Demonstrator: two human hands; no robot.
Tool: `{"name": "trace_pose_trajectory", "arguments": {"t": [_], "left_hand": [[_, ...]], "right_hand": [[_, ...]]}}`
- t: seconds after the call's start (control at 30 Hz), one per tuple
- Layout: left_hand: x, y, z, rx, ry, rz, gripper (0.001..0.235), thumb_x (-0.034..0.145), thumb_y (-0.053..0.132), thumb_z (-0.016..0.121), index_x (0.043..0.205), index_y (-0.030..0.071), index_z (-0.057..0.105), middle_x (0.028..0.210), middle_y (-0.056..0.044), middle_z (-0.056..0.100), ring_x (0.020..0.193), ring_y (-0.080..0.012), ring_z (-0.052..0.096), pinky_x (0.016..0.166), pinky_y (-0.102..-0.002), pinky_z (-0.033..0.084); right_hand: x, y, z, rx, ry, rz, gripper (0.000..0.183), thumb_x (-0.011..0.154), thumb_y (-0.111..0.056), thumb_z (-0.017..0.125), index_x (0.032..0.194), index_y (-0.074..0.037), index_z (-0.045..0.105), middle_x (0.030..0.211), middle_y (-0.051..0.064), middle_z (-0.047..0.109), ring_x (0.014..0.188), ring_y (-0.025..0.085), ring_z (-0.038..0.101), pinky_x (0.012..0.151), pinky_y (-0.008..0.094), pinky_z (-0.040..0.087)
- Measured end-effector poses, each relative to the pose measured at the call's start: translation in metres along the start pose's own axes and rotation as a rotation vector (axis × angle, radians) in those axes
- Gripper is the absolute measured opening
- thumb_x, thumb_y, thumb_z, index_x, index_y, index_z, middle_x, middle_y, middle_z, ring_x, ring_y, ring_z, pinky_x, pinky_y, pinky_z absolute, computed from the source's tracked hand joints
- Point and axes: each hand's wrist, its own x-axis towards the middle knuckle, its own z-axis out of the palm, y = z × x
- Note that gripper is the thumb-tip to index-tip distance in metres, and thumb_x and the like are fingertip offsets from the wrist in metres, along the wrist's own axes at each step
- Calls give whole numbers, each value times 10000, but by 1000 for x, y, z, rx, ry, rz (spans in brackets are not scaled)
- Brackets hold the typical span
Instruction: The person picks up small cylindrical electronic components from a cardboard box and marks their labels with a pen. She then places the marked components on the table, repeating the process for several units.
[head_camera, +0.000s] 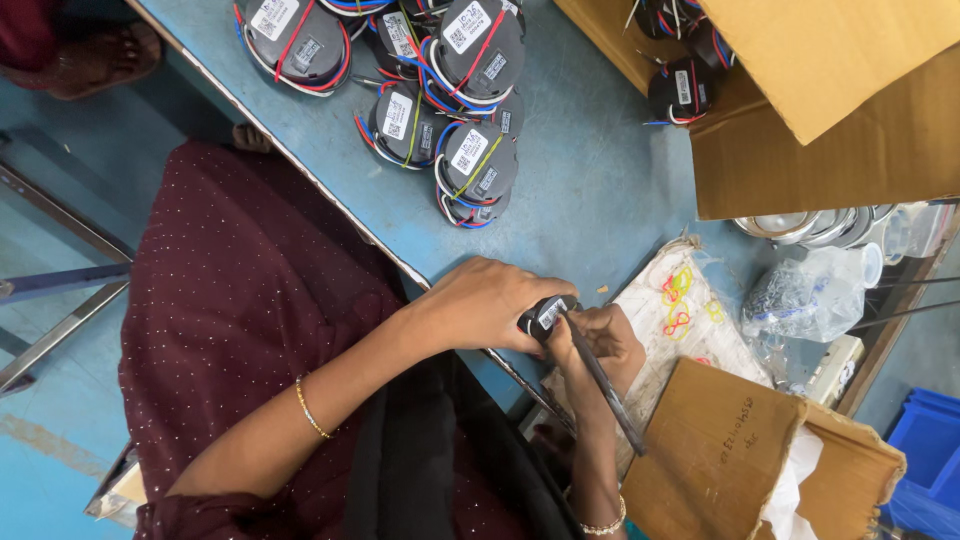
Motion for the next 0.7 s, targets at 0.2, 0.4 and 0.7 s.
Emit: {"name": "trace_pose_trajectory", "arguments": {"t": [0.2,0.4,0.7], "left_hand": [[-2,1,0,-17,54,32,600,664,387,862,1196,210,648,877,-55,753,803,-323,715,669,-459,525],[-3,1,-1,-27,27,16,647,660,397,866,1231,196,639,893,-73,755,817,-334,712,683,-462,529],[43,27,0,431,562,-271,693,743,84,739,1370,-97,503,1094,-249,688,679,-338,723,554,-428,573]], "right_hand": [[-2,-3,0,-39,13,19,166,886,-11,770,889,-10,604,785,29,654,670,32,564,596,191,443],[2,11,-15,459,37,118,147,929,26,640,905,-31,506,712,50,585,518,63,483,434,201,377],[-2,35,-43,650,228,7,177,974,42,602,948,-64,462,748,56,562,584,92,506,472,211,403]]}}
